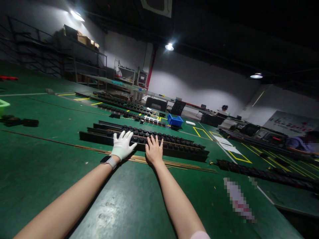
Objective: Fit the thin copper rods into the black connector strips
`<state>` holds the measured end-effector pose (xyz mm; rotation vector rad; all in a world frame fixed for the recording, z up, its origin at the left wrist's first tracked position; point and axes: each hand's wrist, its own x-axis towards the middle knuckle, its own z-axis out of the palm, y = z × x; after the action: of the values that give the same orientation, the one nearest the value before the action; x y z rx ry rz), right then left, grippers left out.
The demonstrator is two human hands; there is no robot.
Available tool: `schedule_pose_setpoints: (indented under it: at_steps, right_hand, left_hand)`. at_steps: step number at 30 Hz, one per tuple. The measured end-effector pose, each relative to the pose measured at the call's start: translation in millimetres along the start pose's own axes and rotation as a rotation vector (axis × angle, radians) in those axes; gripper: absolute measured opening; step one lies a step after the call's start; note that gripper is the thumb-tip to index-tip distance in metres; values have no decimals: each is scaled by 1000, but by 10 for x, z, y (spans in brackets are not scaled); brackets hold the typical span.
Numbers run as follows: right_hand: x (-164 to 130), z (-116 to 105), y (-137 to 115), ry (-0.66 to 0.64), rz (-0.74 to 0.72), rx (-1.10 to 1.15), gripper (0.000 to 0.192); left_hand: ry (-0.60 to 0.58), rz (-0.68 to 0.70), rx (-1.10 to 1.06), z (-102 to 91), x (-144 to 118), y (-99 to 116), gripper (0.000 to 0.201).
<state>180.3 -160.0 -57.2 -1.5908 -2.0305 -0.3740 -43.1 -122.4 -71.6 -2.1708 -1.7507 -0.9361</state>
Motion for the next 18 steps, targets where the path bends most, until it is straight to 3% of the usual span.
schedule_pose_setpoints:
  at_steps: [9, 14, 18]
  right_hand:
    - [-12, 33, 11, -31, -8, 17, 55]
    - [-18, 55, 22, -13, -10, 34, 55]
    - [-15, 85, 38, -6, -13, 49, 54]
  left_hand:
    - [22, 23, -9, -114, -21, -17, 69]
    - [131, -183, 35, -242, 26, -302, 73]
    - [109, -311, 78, -299, 42, -550, 71]
